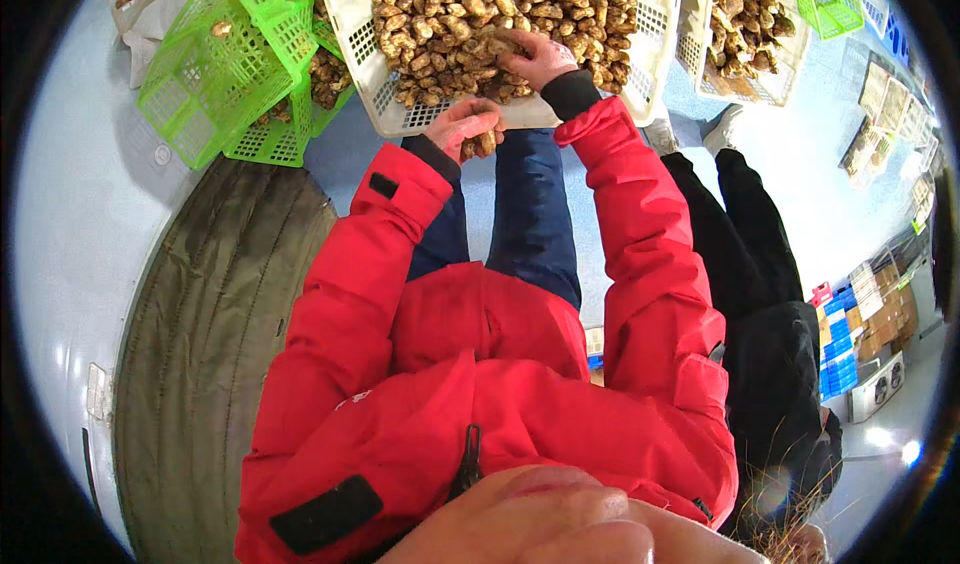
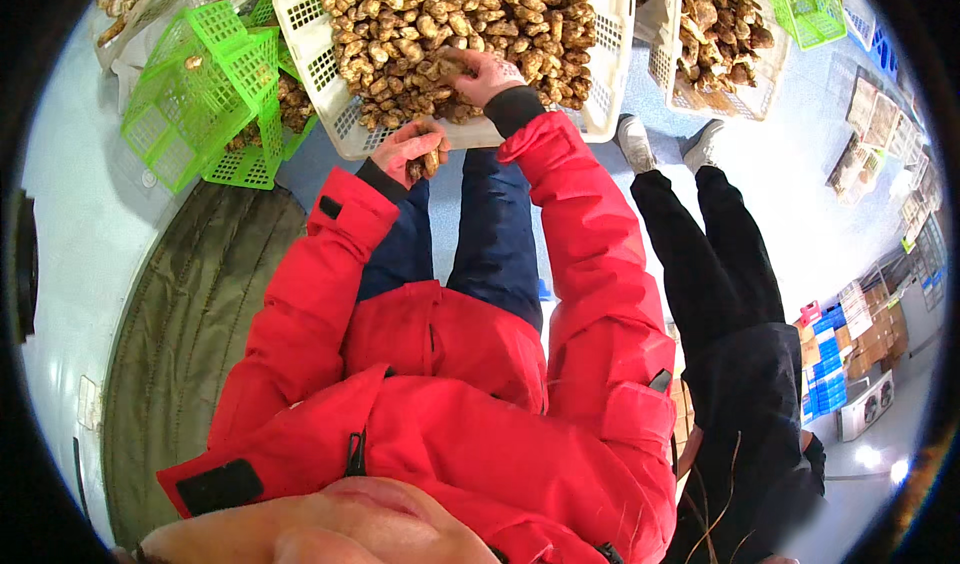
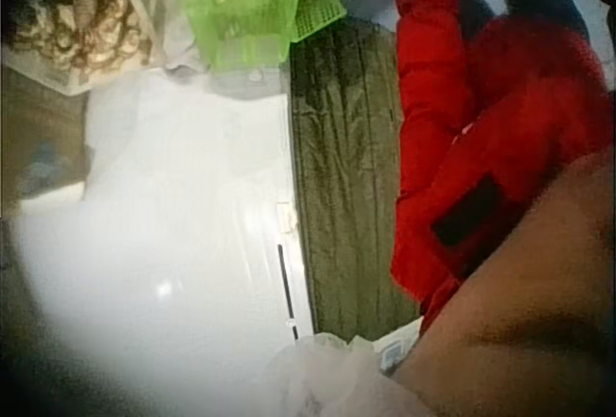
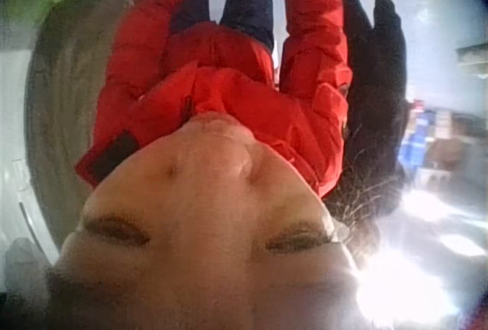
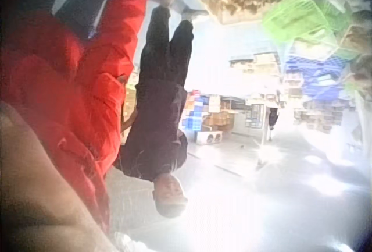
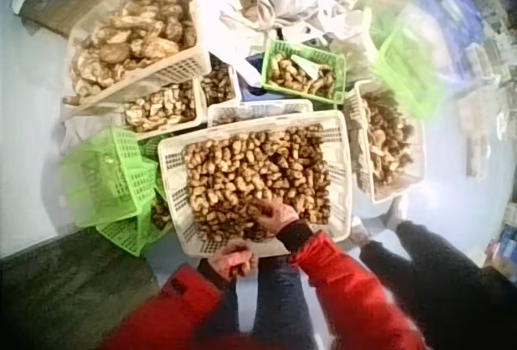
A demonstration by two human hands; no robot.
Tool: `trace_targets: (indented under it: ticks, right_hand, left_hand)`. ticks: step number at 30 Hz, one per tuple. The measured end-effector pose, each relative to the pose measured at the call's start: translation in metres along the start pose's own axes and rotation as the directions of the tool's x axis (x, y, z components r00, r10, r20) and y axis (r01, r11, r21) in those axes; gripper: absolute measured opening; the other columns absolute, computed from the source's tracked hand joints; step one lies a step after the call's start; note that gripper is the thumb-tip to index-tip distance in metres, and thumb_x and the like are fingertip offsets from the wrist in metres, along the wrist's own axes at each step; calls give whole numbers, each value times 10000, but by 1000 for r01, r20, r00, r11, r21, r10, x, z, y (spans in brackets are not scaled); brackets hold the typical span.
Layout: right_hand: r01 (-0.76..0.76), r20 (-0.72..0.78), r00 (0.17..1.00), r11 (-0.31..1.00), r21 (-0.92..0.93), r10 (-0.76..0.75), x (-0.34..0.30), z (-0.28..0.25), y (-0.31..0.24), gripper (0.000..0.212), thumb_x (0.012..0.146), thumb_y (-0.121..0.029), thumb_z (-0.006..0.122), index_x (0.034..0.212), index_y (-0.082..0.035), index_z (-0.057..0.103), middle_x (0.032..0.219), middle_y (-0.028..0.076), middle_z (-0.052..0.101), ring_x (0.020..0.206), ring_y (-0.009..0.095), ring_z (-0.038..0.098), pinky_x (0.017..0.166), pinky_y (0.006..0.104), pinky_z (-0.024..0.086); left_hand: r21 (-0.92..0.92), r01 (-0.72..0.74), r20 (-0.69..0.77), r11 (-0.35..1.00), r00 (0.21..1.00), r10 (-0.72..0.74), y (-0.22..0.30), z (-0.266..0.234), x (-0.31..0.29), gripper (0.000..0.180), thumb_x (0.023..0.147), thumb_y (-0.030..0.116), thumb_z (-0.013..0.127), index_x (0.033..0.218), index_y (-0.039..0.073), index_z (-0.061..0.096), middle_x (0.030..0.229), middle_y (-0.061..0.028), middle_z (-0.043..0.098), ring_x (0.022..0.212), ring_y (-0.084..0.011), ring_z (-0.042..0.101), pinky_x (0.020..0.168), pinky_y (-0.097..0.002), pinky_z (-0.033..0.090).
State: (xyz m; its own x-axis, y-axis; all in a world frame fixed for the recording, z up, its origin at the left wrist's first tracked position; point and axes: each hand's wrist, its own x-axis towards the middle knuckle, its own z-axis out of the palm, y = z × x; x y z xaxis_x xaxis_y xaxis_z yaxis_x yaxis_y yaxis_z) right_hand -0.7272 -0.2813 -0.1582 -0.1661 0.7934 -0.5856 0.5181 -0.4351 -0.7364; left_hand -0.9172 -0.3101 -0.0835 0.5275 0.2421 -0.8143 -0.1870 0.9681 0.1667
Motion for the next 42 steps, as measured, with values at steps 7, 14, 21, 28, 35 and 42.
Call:
trace_targets:
  ticks: [7, 14, 21, 28, 35, 42]
  right_hand:
    - [-157, -626, 760, 886, -437, -175, 33, -56, 41, 188, 745, -240, 515, 913, -175, 568, 925, 92, 556, 839, 268, 542, 675, 386, 453]
    - [-502, -331, 864, 629, -593, 379, 80, -68, 47, 318, 748, -336, 541, 1016, -167, 552, 970, 128, 551, 847, 292, 574, 691, 427, 472]
    - [-263, -268, 957, 722, -640, 111, 51, -67, 44, 276, 747, -259, 556, 1016, -207, 530, 1118, 89, 470, 951, 290, 526, 747, 416, 455]
    - [-370, -300, 926, 702, -608, 229, 60, -72, 46, 308, 747, -212, 520, 1051, -159, 519, 1061, 134, 497, 932, 302, 533, 745, 394, 452]
    - [-82, -61, 920, 344, 935, 387, 7, -44, 62, 319, 788, -40, 542, 1098, -37, 469, 915, 89, 570, 689, 206, 597, 547, 292, 509]
    - [-68, -12, 961, 278, 958, 278, -33, -27, 4, 324, 792, -106, 571, 1098, -42, 489, 905, 62, 576, 687, 174, 573, 593, 267, 463]
  left_hand:
    - [78, 28, -96, 997, 995, -20, 5, -3, 7, 215, 782, 182, 558, 954, 61, 515, 792, -61, 573, 662, -124, 556, 465, -208, 402]
    - [52, 78, -145, 996, 987, -70, 5, -16, 8, 257, 793, 187, 551, 1007, 59, 491, 770, -58, 540, 645, -129, 537, 443, -205, 398]
    - [20, 7, -85, 1000, 996, -5, 22, -1, 5, 275, 821, 239, 531, 1044, 85, 483, 859, -64, 544, 683, -129, 551, 460, -194, 409]
    - [57, -18, -39, 998, 999, 20, 15, -11, 4, 227, 817, 212, 534, 987, 66, 497, 843, -75, 560, 673, -136, 563, 448, -200, 420]
    - [193, 44, -306, 980, 952, 17, 29, -2, 8, 253, 795, 243, 553, 974, 66, 540, 768, -32, 565, 619, -97, 519, 417, -206, 382]
    - [396, -87, -213, 914, 960, 184, 45, 18, 32, 317, 785, 228, 577, 1061, 84, 517, 836, -12, 585, 672, -97, 554, 411, -208, 383]
